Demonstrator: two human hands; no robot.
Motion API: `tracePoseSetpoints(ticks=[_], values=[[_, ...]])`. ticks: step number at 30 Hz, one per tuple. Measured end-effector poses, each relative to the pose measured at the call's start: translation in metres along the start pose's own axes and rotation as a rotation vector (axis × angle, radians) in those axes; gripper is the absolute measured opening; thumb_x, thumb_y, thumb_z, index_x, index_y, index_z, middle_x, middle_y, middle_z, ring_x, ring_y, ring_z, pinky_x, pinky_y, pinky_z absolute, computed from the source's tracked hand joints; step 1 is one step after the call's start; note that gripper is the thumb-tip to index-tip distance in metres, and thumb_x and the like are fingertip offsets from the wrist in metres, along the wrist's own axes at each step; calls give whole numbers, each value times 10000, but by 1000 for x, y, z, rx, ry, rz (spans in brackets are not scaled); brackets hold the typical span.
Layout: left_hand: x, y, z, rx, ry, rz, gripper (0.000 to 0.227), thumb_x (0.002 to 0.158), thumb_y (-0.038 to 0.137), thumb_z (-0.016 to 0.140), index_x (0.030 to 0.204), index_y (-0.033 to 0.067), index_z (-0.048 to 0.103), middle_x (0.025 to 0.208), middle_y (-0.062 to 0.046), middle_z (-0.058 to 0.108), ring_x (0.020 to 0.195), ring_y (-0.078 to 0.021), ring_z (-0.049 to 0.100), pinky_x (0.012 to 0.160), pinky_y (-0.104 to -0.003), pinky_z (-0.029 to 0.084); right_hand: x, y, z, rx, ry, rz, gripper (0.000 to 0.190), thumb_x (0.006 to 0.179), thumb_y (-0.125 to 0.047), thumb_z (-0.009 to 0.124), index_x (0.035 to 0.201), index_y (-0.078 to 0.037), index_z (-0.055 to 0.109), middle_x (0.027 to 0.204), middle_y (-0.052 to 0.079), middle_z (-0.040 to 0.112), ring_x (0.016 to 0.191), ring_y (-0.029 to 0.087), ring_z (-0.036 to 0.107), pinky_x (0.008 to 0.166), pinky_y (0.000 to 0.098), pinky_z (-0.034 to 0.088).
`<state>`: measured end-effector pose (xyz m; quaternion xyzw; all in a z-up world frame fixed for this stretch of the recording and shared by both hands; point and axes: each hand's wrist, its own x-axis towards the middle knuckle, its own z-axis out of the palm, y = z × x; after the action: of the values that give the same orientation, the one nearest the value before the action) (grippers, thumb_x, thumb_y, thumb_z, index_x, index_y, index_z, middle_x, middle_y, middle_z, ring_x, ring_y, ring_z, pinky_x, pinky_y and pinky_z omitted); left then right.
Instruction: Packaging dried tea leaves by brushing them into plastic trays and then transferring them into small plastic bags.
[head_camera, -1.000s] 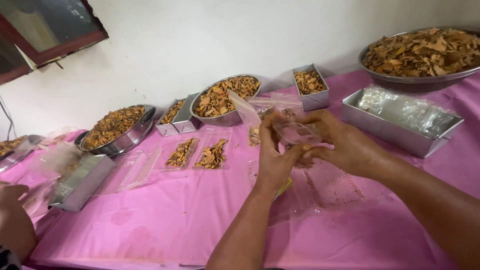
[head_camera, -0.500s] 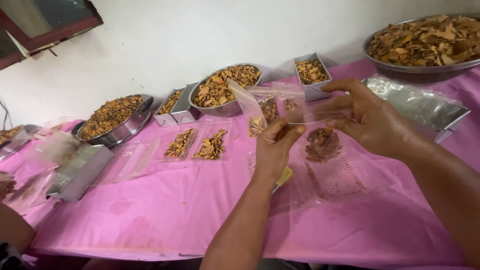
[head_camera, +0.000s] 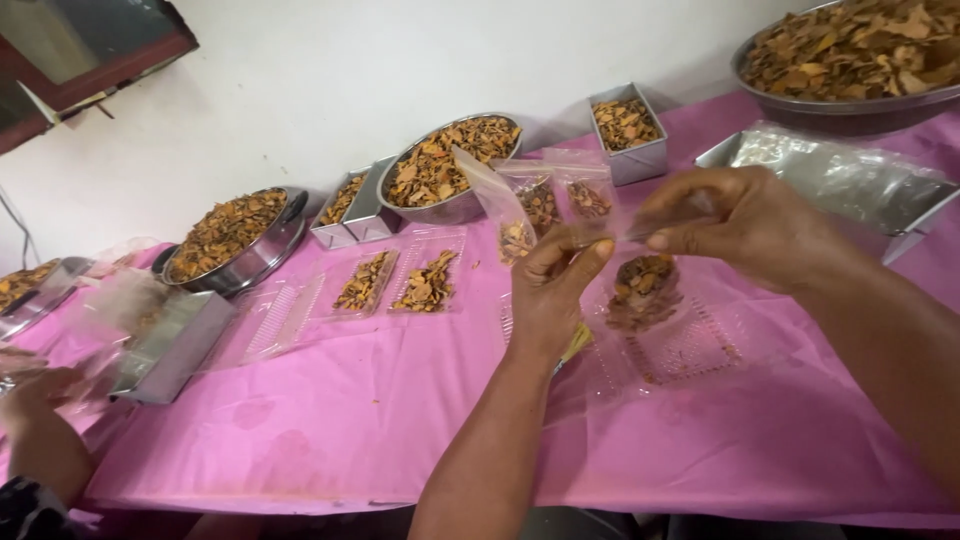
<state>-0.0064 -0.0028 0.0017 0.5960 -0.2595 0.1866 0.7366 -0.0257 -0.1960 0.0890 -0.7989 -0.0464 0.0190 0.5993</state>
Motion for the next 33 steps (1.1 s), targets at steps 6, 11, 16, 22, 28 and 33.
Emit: tracePoseSetpoints(ticks=[6,11,16,22,28,33], values=[[4,-5,6,-64,41,273,91,856,-6,809,921,-31,750,888,-122,670,964,-217,663,950,-376,540,35,65,10,549,-258,-507,338,717,157,789,1046,93,750,927,256,770,876,294,760,802,420,635],[3,-12,2,-77,31,230,91,858,12,817,918,-23,759,904,-110,659,1109,-246,649,1040,-389,485,42,70,16,524,-224,-574,307,719,100,835,1017,47,782,895,188,783,853,227,745,781,373,635],[2,-11,1,-17,30,228,79,862,27,821,904,-10,766,909,-86,656,1210,-260,617,1106,-407,442,35,62,16,425,-207,-684,238,751,73,837,982,22,812,865,186,781,832,242,743,765,387,633],[2,-11,2,26,27,227,114,843,60,842,901,-16,780,902,-93,620,1273,-303,583,1143,-434,408,40,64,14,390,-181,-713,198,766,52,836,949,-23,833,824,136,767,846,210,718,761,362,585],[2,-12,1,73,29,220,125,839,73,848,922,-2,792,928,-91,612,1298,-297,559,1172,-439,377,39,63,13,369,-165,-728,173,770,60,829,927,-14,832,792,146,751,849,239,722,753,379,561],[6,-15,-2,139,19,194,153,863,126,838,983,38,803,998,-111,655,1195,-236,613,1089,-394,442,32,55,11,252,-109,-716,135,798,7,818,932,-10,823,815,152,767,824,236,711,792,396,526]])
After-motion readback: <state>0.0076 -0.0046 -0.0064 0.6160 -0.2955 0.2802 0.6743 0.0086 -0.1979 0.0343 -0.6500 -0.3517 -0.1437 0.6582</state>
